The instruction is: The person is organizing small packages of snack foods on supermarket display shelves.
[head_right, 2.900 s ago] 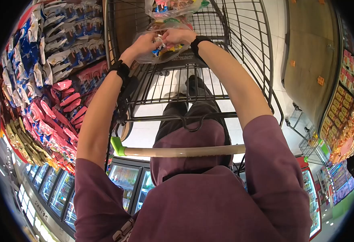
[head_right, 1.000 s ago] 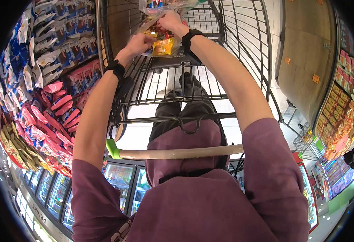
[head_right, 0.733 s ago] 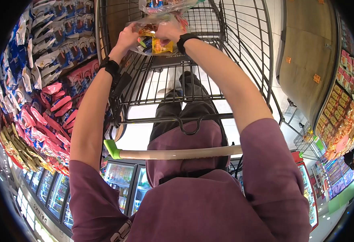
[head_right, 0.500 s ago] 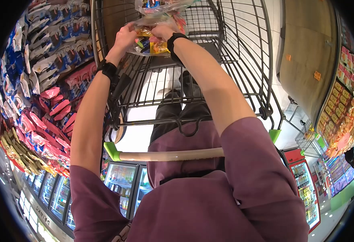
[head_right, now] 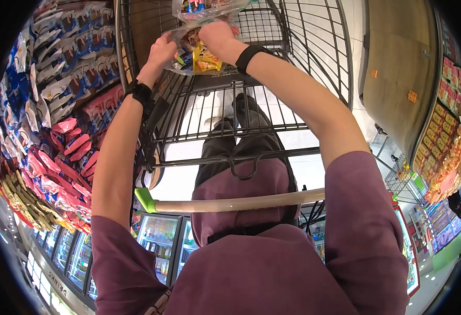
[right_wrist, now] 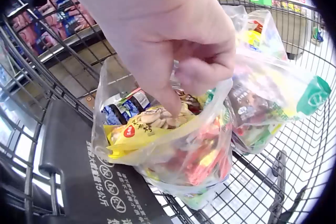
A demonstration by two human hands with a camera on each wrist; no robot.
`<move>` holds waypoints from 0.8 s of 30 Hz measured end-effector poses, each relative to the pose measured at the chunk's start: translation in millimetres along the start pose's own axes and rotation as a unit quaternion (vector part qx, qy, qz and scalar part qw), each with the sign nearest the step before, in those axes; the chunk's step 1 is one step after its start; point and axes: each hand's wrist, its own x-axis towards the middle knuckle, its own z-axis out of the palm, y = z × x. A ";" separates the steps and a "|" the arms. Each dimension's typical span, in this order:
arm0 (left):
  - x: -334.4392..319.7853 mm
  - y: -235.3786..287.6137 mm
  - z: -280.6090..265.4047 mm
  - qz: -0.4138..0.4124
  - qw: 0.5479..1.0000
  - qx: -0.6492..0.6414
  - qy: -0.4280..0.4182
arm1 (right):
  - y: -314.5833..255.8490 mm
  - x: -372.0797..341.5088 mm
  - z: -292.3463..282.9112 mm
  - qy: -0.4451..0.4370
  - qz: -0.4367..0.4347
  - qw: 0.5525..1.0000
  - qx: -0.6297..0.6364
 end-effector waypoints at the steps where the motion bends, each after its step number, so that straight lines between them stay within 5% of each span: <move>1: -0.1 -0.7 0.7 0.003 1.000 -0.008 0.012 | -7.5 4.4 1.7 0.001 -0.016 1.000 -0.010; 5: -3.5 5.1 -3.5 -0.062 0.994 -0.091 0.008 | -39.8 14.0 -3.5 -0.046 -0.041 0.989 0.134; 9: -7.4 12.4 -5.8 -0.111 0.981 -0.155 0.019 | -54.9 24.1 25.6 -0.044 0.034 0.944 0.326; 16: -2.7 3.3 3.8 -0.121 0.972 -0.202 0.022 | -76.0 59.9 77.3 -0.091 0.014 0.971 0.223; 20: -10.2 4.0 -3.2 -0.131 0.970 -0.202 -0.012 | -53.7 58.1 69.0 -0.048 0.021 0.967 0.249; 22: -5.5 -10.0 4.6 -0.136 0.970 -0.200 -0.021 | -49.7 40.7 24.5 -0.008 0.085 0.951 0.298; 24: 2.9 -30.3 20.4 -0.120 0.966 -0.228 0.021 | -36.7 47.4 28.5 -0.093 0.136 0.874 0.456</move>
